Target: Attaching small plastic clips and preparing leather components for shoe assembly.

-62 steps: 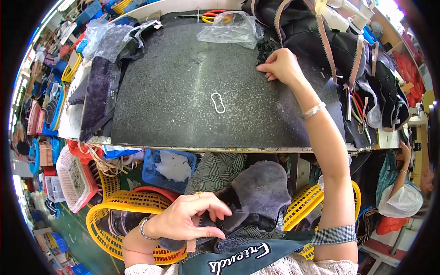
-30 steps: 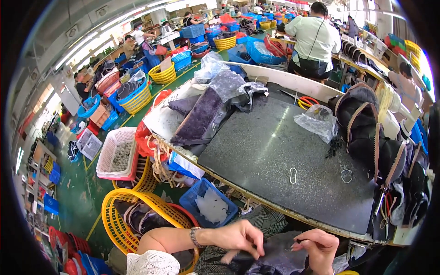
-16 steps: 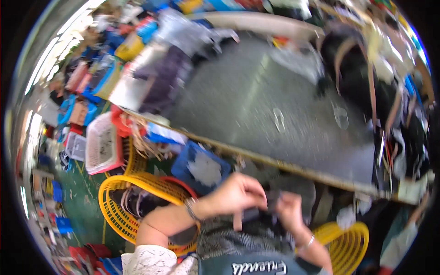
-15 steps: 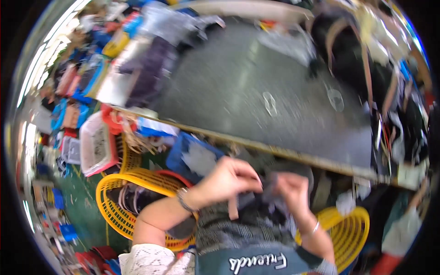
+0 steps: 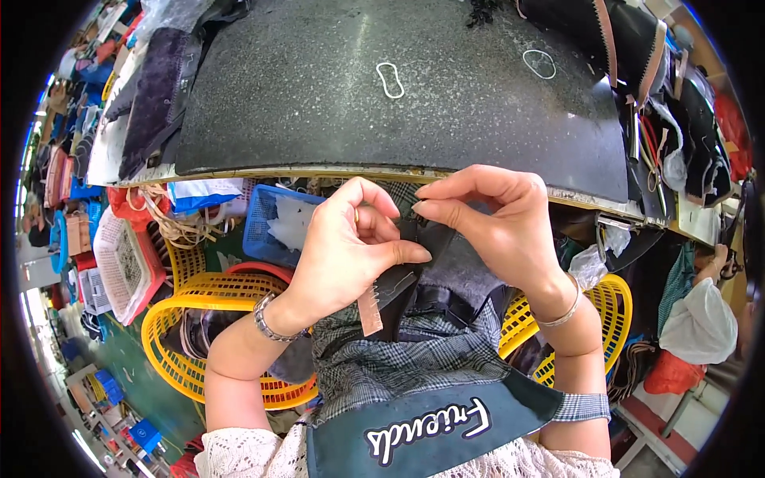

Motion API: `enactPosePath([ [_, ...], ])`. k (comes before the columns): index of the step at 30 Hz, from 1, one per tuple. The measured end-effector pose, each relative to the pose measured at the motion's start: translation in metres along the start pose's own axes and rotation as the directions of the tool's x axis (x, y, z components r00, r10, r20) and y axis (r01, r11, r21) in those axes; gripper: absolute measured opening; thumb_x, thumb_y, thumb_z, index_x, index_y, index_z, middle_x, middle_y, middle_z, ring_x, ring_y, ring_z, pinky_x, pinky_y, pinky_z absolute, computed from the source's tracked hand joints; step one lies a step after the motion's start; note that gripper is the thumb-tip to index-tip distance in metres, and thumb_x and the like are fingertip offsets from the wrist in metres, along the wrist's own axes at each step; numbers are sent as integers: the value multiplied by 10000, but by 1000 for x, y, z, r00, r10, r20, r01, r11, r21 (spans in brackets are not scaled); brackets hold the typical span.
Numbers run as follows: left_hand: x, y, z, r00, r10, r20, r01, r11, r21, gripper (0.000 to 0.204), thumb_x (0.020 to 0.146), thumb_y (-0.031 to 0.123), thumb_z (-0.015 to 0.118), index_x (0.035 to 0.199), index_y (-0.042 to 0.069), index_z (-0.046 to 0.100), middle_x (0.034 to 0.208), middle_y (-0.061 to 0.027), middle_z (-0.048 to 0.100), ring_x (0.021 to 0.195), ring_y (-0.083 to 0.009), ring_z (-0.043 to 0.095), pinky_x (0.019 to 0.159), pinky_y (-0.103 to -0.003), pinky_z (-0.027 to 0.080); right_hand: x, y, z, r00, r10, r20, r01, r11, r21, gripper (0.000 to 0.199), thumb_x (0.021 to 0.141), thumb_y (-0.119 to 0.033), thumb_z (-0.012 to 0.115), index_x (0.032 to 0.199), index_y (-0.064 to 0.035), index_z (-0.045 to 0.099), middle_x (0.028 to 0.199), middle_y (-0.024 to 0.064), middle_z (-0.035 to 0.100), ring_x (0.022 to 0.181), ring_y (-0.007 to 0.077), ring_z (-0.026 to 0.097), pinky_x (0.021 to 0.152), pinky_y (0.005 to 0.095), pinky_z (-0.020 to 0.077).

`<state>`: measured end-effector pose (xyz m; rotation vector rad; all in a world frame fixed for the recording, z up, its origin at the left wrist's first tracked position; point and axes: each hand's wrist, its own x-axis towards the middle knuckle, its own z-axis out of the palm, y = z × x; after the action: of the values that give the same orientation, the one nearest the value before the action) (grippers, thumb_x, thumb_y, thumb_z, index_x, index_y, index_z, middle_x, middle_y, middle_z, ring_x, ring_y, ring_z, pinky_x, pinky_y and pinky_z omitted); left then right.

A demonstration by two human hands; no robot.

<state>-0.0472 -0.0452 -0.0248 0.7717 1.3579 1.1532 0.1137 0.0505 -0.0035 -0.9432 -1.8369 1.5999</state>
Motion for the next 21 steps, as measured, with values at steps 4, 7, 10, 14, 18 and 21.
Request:
enactPosePath([
  [4, -2, -2, 3, 1000, 13, 1, -13, 1000, -10, 460, 688, -59, 805, 980, 52, 467, 703, 9, 597, 652, -31, 565, 600, -195, 478, -1, 2, -1, 997, -55, 53, 55, 998, 2, 103, 789, -31, 719, 886, 3, 721, 790, 56, 717, 738, 87, 652, 690, 245, 520],
  [7, -1, 2, 4, 1000, 27, 5, -27, 999, -29, 476, 689, -61, 804, 1002, 46, 460, 705, 7, 606, 654, -31, 567, 598, -194, 476, -1, -3, -4, 992, -55, 111, 63, 995, -72, 105, 792, -30, 712, 892, 4, 718, 773, 65, 713, 721, 88, 647, 677, 248, 518],
  [10, -1, 6, 4, 1000, 7, -7, -7, 999, 43, 476, 693, -123, 773, 1018, 49, 470, 722, 25, 571, 687, -31, 566, 652, -203, 507, 0, -6, -4, 990, -78, 114, 91, 989, -120, 98, 797, -27, 706, 889, 5, 714, 759, 70, 708, 701, 87, 637, 656, 252, 514],
  [14, -1, 6, 4, 999, 14, 30, -15, 999, 34, 499, 694, -122, 773, 1043, 47, 459, 703, 23, 574, 665, -27, 558, 636, -192, 495, 8, -10, -8, 990, -138, 6, 138, 987, -80, 80, 800, -20, 696, 872, 16, 704, 747, 67, 701, 688, 85, 627, 633, 258, 506],
  [18, 0, 1, 0, 999, 19, 30, -19, 1000, -4, 512, 681, -55, 813, 1031, 34, 449, 684, 3, 605, 636, -32, 558, 585, -196, 454, 10, -8, -7, 987, -76, 140, 86, 994, -67, 75, 802, -18, 692, 866, 21, 699, 739, 62, 695, 684, 84, 622, 635, 254, 504],
  [21, 2, 6, 2, 999, -13, 35, 12, 999, 33, 515, 682, -54, 813, 1034, 32, 448, 686, 2, 605, 640, -30, 554, 590, -197, 453, 5, -8, -5, 985, -87, 147, 100, 991, -85, 70, 800, -13, 687, 861, 21, 696, 723, 58, 686, 667, 81, 612, 624, 247, 501],
])
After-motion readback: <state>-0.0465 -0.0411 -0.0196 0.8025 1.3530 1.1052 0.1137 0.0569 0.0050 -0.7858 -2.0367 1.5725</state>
